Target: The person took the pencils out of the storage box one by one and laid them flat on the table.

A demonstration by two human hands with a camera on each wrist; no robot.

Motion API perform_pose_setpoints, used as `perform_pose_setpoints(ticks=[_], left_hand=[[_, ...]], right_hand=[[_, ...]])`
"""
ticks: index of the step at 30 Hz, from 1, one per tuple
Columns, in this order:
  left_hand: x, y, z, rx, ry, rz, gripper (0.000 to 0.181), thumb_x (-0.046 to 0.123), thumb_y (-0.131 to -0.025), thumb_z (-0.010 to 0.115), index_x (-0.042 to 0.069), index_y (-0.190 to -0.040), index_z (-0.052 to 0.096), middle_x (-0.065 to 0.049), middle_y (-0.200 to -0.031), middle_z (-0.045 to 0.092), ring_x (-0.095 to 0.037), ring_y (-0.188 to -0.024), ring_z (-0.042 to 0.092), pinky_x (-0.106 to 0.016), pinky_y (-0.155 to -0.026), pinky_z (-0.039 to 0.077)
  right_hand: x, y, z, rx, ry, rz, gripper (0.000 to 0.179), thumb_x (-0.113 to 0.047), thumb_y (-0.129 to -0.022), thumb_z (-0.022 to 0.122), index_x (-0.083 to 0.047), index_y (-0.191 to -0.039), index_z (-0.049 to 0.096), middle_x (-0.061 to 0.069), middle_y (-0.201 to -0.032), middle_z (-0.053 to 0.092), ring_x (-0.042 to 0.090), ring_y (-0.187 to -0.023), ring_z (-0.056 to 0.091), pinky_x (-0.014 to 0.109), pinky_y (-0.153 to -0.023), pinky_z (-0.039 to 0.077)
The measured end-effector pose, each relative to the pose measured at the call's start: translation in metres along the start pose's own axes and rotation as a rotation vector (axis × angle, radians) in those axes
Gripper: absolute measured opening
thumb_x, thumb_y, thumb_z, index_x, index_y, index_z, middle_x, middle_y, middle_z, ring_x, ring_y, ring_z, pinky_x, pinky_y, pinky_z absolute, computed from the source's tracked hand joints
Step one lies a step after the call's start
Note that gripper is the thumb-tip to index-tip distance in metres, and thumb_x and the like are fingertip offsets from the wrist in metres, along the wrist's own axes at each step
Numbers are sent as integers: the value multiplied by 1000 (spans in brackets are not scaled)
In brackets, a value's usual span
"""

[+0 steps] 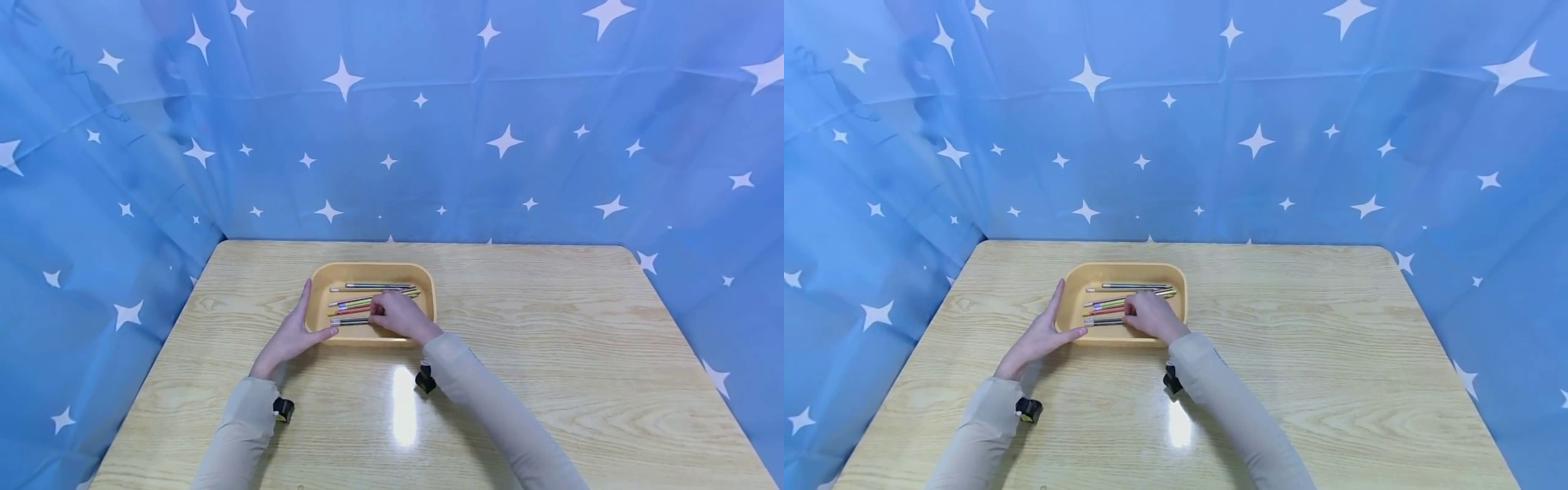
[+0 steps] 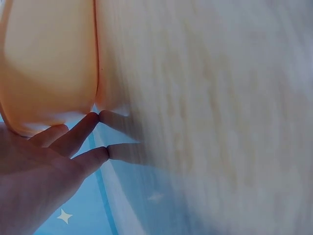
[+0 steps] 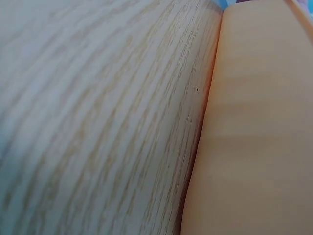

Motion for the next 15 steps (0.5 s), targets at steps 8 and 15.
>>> perform_pose_setpoints(ticks=[8, 15], left_hand=[[-18, -4, 3, 7, -13, -7, 113, 30, -83, 77, 8, -154, -9, -20, -159, 2, -43, -141, 13, -57, -111, 14], [-17, -5, 2, 10, -8, -4, 114, 33, -83, 77, 9, -154, -8, -19, -159, 2, -42, -142, 12, -57, -111, 14]], right_hand=[[1, 0, 4, -30, 32, 22, 15, -17, -87, 73, -16, -78, 61, -8, -69, 55, 9, -66, 52, 27, -58, 44], [1, 1, 4, -40, 61, 20, 12, -16, -90, 70, -18, -81, 62, -8, -74, 56, 10, -71, 53, 27, -58, 45]])
Point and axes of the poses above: each hand's wrist, its own y-axis away from the middle knuckle, its own z-axis out of the palm, x = y × z, the point moved 9 cm from there along -y, towards the middle knuckle
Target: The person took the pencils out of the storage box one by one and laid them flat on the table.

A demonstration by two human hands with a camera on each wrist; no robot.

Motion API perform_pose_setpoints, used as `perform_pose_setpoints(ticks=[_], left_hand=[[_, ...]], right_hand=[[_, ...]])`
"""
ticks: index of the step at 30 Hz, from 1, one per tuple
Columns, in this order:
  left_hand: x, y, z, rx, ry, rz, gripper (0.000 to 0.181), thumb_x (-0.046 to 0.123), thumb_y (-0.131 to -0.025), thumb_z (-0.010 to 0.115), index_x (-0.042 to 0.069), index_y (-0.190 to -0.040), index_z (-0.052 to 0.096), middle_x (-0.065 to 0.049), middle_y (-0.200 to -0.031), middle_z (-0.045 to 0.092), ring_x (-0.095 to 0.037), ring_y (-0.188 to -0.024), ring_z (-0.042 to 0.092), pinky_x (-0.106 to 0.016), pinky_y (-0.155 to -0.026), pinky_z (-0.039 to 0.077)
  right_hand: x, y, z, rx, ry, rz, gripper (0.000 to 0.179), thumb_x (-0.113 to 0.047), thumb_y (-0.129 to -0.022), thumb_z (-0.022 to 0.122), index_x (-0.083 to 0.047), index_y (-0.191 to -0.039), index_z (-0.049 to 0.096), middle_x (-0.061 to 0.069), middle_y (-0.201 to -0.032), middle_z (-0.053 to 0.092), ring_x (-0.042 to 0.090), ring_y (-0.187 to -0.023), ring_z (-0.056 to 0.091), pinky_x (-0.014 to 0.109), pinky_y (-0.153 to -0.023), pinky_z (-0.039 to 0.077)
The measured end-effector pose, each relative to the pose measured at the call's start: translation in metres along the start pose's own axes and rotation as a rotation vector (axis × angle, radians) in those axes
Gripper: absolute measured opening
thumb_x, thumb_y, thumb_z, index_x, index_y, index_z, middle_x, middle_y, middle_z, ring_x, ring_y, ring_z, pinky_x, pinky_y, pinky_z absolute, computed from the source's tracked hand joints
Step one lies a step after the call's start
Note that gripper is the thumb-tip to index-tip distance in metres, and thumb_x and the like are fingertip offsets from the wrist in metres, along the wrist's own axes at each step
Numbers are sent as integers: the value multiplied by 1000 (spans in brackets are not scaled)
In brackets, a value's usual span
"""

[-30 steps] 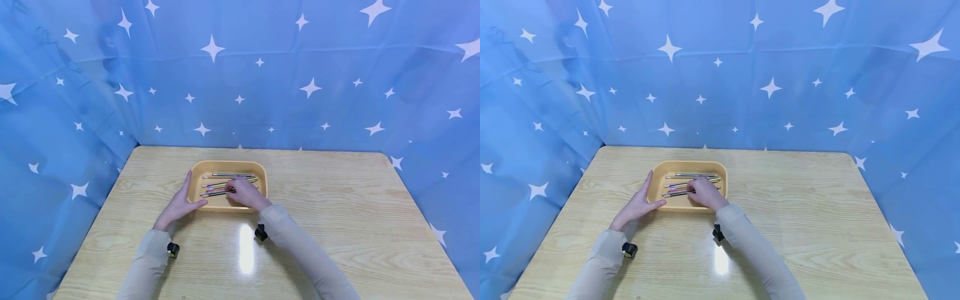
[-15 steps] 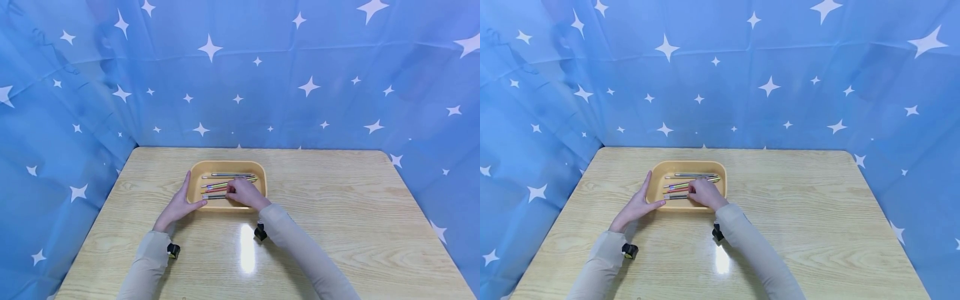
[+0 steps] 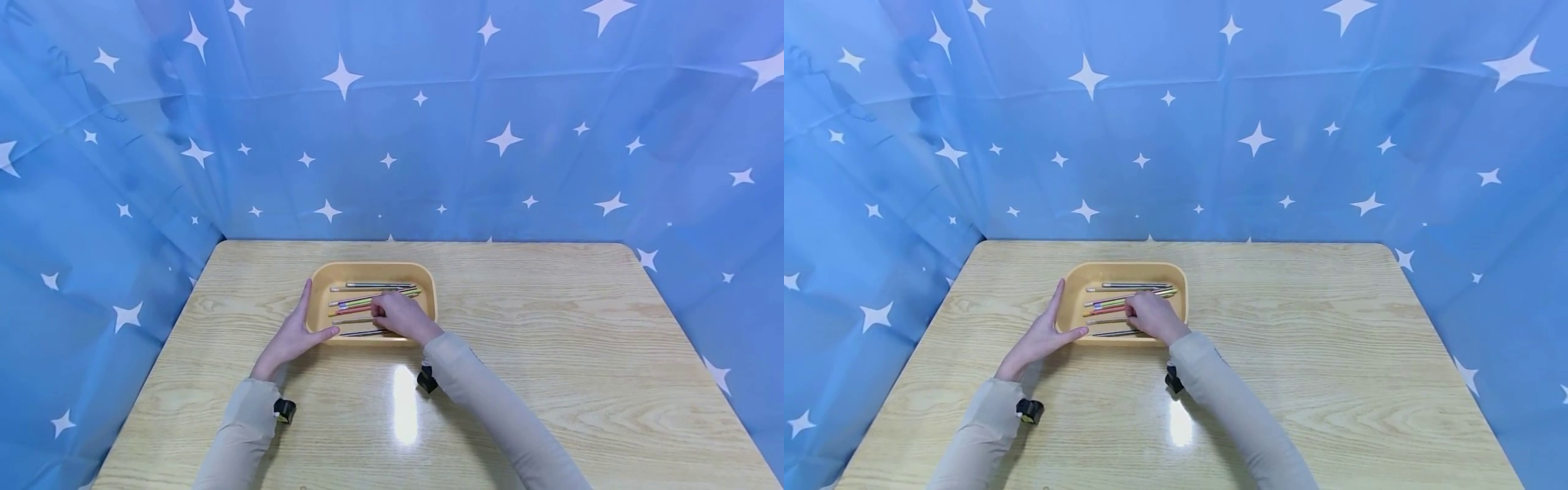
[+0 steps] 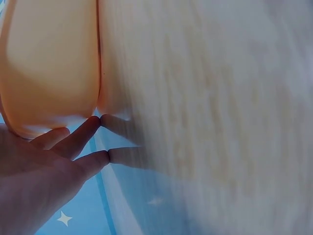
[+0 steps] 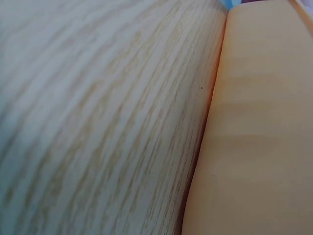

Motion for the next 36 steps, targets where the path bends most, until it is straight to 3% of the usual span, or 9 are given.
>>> perform_pose_setpoints(ticks=[15, 18, 23, 28, 36], left_hand=[[-2, -5, 3, -9, 10, -2, 114, 32, -84, 77, 13, -155, -10, -17, -159, 1, -39, -142, 12, -53, -113, 14], [-1, -5, 4, -8, 14, 10, 113, 30, -85, 76, 13, -154, -11, -18, -159, 0, -40, -142, 12, -54, -112, 14], [0, -4, 4, -9, 11, 10, 112, 31, -85, 76, 12, -155, -10, -17, -159, 0, -40, -142, 12, -54, -112, 14], [0, -3, 5, -18, 8, -2, 113, 33, -84, 77, 14, -155, -9, -12, -160, -1, -37, -143, 11, -53, -113, 13], [1, -1, 6, -24, -2, 18, 113, 32, -84, 77, 12, -155, -9, -13, -160, -2, -39, -143, 10, -55, -112, 13]], right_hand=[[6, 2, -7, 48, -187, -32, 10, -13, -89, 69, -13, -81, 64, -7, -73, 60, 9, -67, 53, 26, -63, 45], [5, 2, -7, 40, -233, -36, 4, -11, -89, 68, -10, -85, 69, -5, -75, 63, 8, -68, 54, 24, -64, 46], [4, 5, -11, 36, -321, -3, 11, -11, -91, 67, -4, -95, 75, -1, -81, 68, 9, -70, 56, 24, -65, 47], [5, 12, -22, 127, -334, -6, 12, -11, -90, 67, -4, -95, 75, -1, -81, 68, 10, -71, 57, 26, -67, 47], [11, 30, -54, 291, -410, -36, 12, -8, -90, 67, 0, -96, 74, 6, -89, 71, 17, -81, 64, 29, -76, 52]])
Point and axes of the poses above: each hand's wrist, its own y-axis away from the middle knuckle, its own z-axis out of the palm, x = y × z, the point moved 9 cm from there along -y, towards the middle knuckle
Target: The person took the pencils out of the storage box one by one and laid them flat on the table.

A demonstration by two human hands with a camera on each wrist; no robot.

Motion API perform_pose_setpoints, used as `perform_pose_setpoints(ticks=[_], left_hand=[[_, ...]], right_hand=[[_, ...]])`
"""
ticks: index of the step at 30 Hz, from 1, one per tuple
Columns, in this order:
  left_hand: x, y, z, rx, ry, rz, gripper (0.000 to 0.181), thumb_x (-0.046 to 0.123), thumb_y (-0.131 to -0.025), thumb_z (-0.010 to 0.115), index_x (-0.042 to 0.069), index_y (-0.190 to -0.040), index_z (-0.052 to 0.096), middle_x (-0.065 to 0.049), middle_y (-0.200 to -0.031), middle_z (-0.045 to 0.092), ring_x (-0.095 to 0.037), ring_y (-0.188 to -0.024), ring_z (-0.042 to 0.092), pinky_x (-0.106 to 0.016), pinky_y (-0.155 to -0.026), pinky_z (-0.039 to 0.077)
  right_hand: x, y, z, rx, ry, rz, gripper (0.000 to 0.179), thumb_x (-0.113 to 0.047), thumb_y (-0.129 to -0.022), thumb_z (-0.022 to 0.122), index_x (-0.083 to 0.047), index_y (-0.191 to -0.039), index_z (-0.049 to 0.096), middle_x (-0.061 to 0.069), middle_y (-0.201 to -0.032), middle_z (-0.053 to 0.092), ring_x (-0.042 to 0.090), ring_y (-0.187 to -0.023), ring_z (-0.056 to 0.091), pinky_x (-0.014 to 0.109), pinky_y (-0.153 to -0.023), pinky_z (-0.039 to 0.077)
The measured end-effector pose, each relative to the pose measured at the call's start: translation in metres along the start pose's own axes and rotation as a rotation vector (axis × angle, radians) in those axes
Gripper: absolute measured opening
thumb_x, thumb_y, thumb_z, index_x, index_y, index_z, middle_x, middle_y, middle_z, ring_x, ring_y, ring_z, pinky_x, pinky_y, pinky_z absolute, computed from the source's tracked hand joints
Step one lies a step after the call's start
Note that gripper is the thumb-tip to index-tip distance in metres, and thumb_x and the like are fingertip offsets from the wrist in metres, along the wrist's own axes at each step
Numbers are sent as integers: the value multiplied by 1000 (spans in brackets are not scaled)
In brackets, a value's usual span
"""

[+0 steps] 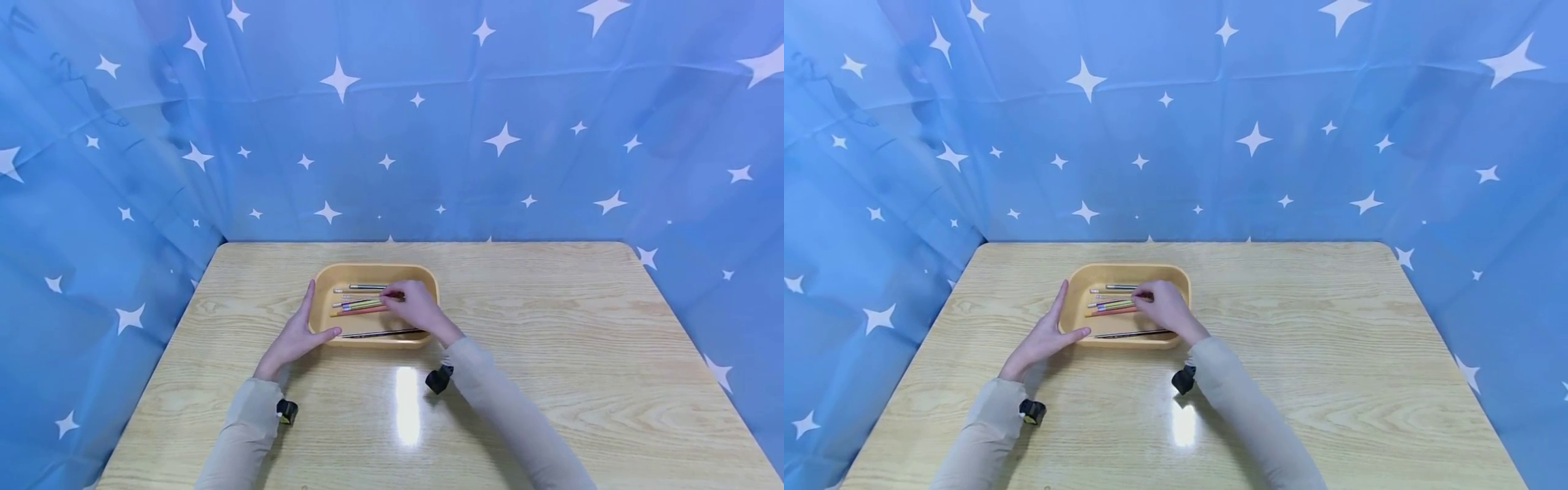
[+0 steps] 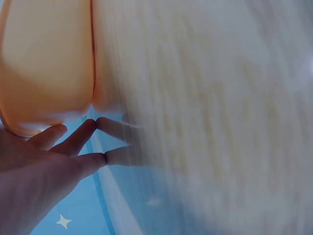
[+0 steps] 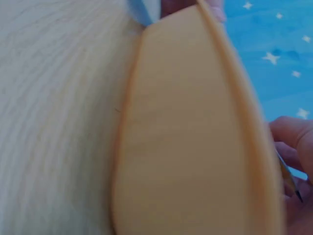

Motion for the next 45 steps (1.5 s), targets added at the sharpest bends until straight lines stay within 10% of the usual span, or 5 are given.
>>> perform_pose_setpoints(ticks=[11, 16, 25, 35, 45], left_hand=[[5, 2, -1, 1, 32, -17, 112, 29, -84, 77, 11, -155, -9, -17, -159, -1, -44, -141, 13, -57, -111, 14], [5, 1, -1, 1, 26, -29, 113, 31, -84, 77, 12, -155, -9, -16, -160, -2, -41, -142, 12, -55, -111, 14], [-2, -4, -3, 17, 3, -41, 114, 36, -83, 77, 14, -155, -9, -14, -160, -2, -41, -142, 13, -54, -112, 15], [-1, 1, 1, 14, 52, -20, 112, 29, -84, 77, 12, -155, -7, -17, -159, 4, -43, -140, 20, -54, -110, 19], [-1, 0, -3, 3, 36, -33, 112, 30, -84, 77, 14, -155, -8, -16, -160, 2, -41, -140, 19, -52, -111, 19]], right_hand=[[26, 41, -84, 259, -65, 62, 14, -3, -91, 66, 3, -101, 72, 14, -96, 70, 27, -89, 65, 39, -81, 54], [56, 69, -118, 363, -47, 140, 18, -9, -94, 64, 4, -104, 71, 16, -96, 70, 27, -89, 65, 24, -74, 53], [118, 135, -159, 587, 126, 485, 26, -19, -95, 60, 2, -105, 72, 20, -99, 70, 31, -90, 63, 31, -75, 45], [144, 186, -170, 620, 246, 688, 28, -23, -91, 59, -1, -100, 73, 15, -87, 69, 25, -70, 59, 33, -55, 40], [148, 194, -158, 503, 335, 704, 25, -27, -87, 68, -2, -88, 73, 10, -78, 68, 25, -67, 58, 35, -53, 38]])
Point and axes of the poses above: each hand's wrist, its own y-axis away from the middle knuckle, its own z-axis out of the palm, x = y × z, the point moved 9 cm from there along -y, towards the middle knuckle
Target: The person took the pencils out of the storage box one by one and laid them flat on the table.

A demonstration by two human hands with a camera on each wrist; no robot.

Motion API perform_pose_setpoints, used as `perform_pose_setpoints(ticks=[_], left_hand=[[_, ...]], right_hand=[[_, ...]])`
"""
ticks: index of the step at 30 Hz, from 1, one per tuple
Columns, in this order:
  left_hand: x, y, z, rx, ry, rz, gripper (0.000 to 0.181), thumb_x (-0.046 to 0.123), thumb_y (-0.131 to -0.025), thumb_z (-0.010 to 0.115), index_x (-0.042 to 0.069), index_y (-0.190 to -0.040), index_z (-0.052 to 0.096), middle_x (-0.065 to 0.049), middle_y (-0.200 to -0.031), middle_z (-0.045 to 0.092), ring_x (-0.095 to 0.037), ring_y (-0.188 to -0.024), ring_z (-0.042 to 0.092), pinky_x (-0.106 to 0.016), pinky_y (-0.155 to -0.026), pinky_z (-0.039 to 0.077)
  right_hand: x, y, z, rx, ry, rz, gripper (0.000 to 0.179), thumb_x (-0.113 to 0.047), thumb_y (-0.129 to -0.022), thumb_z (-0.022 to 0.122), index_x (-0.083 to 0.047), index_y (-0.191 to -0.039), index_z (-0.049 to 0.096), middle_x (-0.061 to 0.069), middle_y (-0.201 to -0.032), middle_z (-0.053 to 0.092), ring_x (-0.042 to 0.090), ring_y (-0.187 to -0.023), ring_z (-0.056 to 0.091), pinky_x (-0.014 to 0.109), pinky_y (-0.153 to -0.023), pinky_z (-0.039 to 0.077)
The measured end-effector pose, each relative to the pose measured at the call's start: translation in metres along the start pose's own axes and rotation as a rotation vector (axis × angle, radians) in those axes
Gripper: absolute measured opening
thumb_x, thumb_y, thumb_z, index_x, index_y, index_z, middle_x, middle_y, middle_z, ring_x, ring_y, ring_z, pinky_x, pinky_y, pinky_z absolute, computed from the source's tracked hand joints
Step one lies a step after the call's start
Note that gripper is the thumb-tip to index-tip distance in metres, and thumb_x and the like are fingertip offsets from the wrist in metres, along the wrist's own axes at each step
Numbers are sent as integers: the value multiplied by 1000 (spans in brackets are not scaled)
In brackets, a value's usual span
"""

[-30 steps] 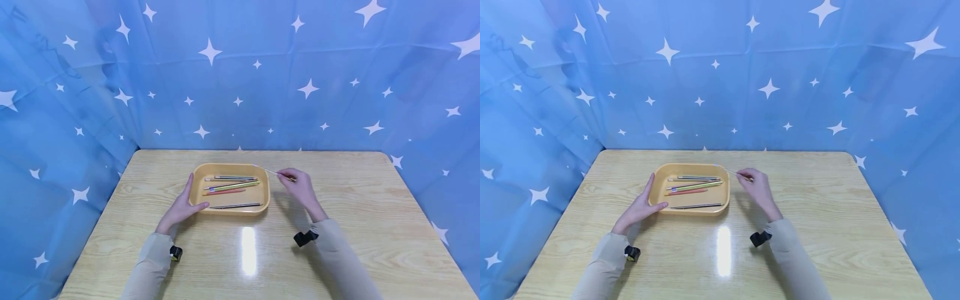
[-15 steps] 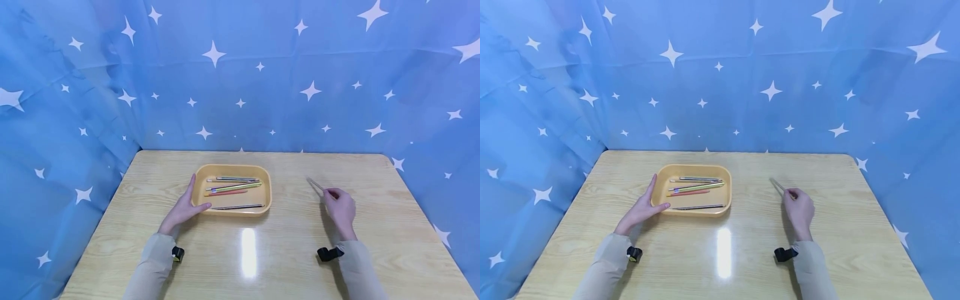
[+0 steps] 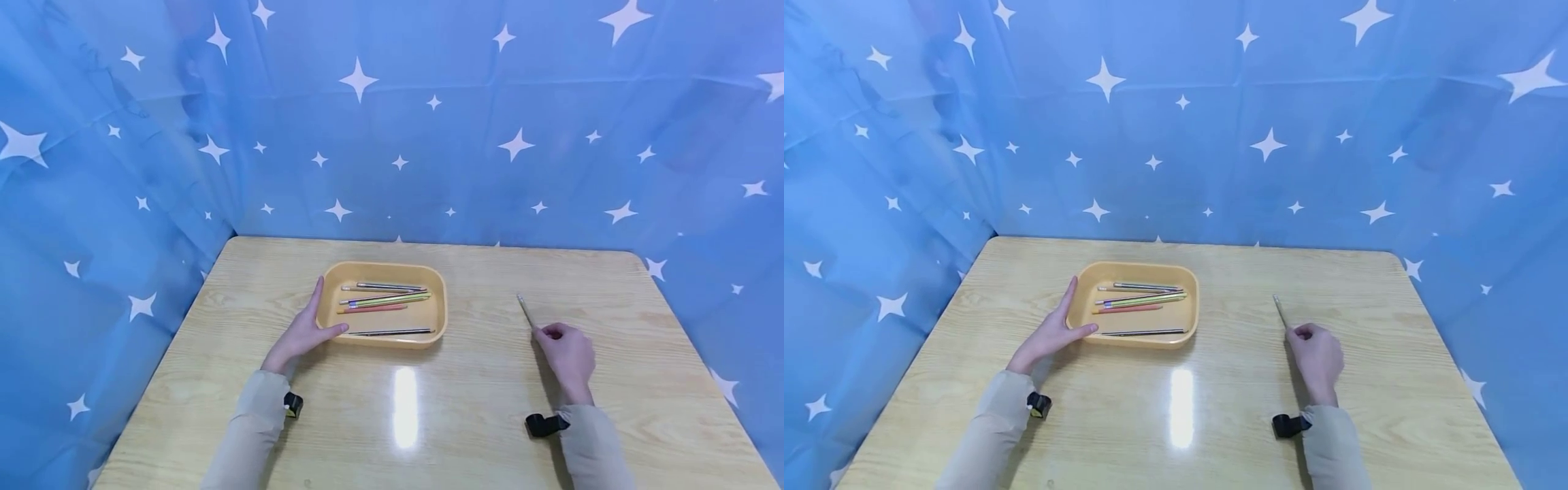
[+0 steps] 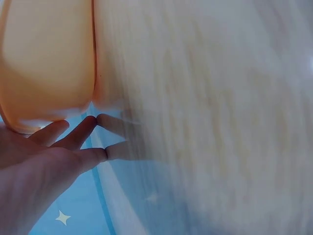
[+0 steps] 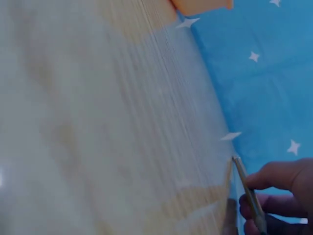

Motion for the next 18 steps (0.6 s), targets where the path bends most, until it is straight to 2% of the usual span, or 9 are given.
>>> perform_pose_setpoints(ticks=[3, 8, 14, 16, 18], left_hand=[[0, 0, 4, 4, 7, -6, 111, 29, -84, 76, 15, -155, -8, -17, -160, 2, -42, -140, 19, -53, -111, 19], [-2, -1, 1, -11, -7, -18, 111, 30, -85, 76, 17, -155, -9, -13, -160, -1, -40, -142, 14, -52, -112, 16], [-1, 0, 0, 2, -9, -10, 111, 28, -85, 76, 17, -155, -9, -15, -160, 0, -41, -141, 15, -55, -112, 16], [1, 1, 1, -3, 3, -8, 111, 27, -85, 76, 16, -155, -10, -16, -160, 0, -42, -141, 15, -55, -111, 15], [11, 4, 1, -14, 27, -3, 110, 23, -85, 75, 11, -154, -10, -20, -159, -1, -45, -140, 14, -57, -111, 15]], right_hand=[[2, 1, -4, 0, -3, -27, 24, -26, -86, 68, -2, -86, 73, 9, -76, 68, 23, -65, 58, 33, -52, 39], [1, -1, 0, 30, -36, -35, 22, -22, -87, 67, 0, -84, 71, 8, -73, 65, 20, -60, 54, 32, -52, 38], [6, -5, 4, 23, -59, 2, 24, -23, -89, 65, 0, -87, 70, 9, -75, 64, 23, -63, 55, 33, -55, 37], [9, -6, 6, 16, -57, 22, 25, -25, -89, 65, 0, -89, 69, 10, -76, 65, 23, -64, 55, 33, -55, 37], [11, -8, 7, 11, -56, 37, 24, -25, -90, 65, -1, -89, 68, 10, -78, 64, 24, -64, 55, 34, -54, 37]])
Point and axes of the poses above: each hand's wrist, its own y-axis away from the middle knuckle, its own z-axis out of the palm, x = y × z, the point moved 9 cm from there along -y, towards the middle knuckle
